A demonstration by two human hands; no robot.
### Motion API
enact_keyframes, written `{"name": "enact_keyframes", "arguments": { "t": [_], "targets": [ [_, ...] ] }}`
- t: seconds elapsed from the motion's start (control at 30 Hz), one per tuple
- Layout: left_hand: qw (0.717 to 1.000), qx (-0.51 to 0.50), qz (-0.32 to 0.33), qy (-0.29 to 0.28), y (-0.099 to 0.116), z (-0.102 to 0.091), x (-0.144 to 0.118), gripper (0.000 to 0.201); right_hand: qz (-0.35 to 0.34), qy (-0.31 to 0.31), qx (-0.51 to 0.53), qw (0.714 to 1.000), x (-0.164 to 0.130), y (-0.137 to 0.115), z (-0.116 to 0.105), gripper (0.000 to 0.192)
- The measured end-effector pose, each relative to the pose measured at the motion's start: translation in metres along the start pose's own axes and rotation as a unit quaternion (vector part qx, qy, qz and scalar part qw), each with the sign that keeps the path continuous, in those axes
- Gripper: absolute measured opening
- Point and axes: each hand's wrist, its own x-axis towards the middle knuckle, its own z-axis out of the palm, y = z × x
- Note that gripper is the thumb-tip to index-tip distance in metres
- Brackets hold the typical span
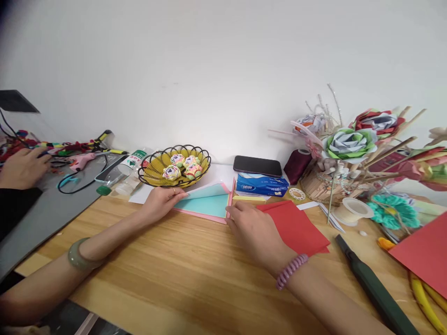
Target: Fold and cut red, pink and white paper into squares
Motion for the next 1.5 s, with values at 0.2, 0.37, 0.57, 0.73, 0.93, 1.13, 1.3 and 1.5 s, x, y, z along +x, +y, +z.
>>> {"name": "enact_keyframes", "arguments": {
  "t": [0.2,0.37,0.57,0.73,0.93,1.13,1.3,1.5],
  "targets": [
    [1.000,0.006,0.016,0.016,-0.001,0.002,-0.002,0.041,0.076,0.078,0.014,0.994,0.018,-0.001,0.004,0.025],
    [0.999,0.031,0.015,0.019,-0.002,0.004,-0.002,0.033,0.088,0.101,0.023,0.991,0.022,0.008,0.001,0.027],
    [0.997,0.065,0.023,0.015,-0.002,0.007,-0.001,0.031,-0.037,0.047,0.023,0.998,0.024,0.017,0.011,0.032],
    [0.996,0.081,0.029,0.017,-0.004,0.009,-0.001,0.029,-0.063,0.031,0.013,0.997,0.026,0.022,0.016,0.023],
    [0.995,0.087,0.036,0.016,-0.005,0.009,-0.002,0.027,-0.078,0.026,-0.005,0.997,0.028,0.021,0.010,0.024],
    [0.995,0.095,0.038,0.020,-0.005,0.009,-0.002,0.027,-0.107,0.012,-0.025,0.994,0.029,0.012,0.011,0.025],
    [0.994,0.098,0.045,0.019,-0.005,0.010,-0.001,0.030,-0.111,-0.020,-0.037,0.993,0.028,0.015,0.009,0.015],
    [0.995,0.088,0.047,0.012,-0.005,0.009,-0.001,0.026,-0.054,-0.030,-0.002,0.998,0.032,0.014,0.001,0.021]
  ]
}}
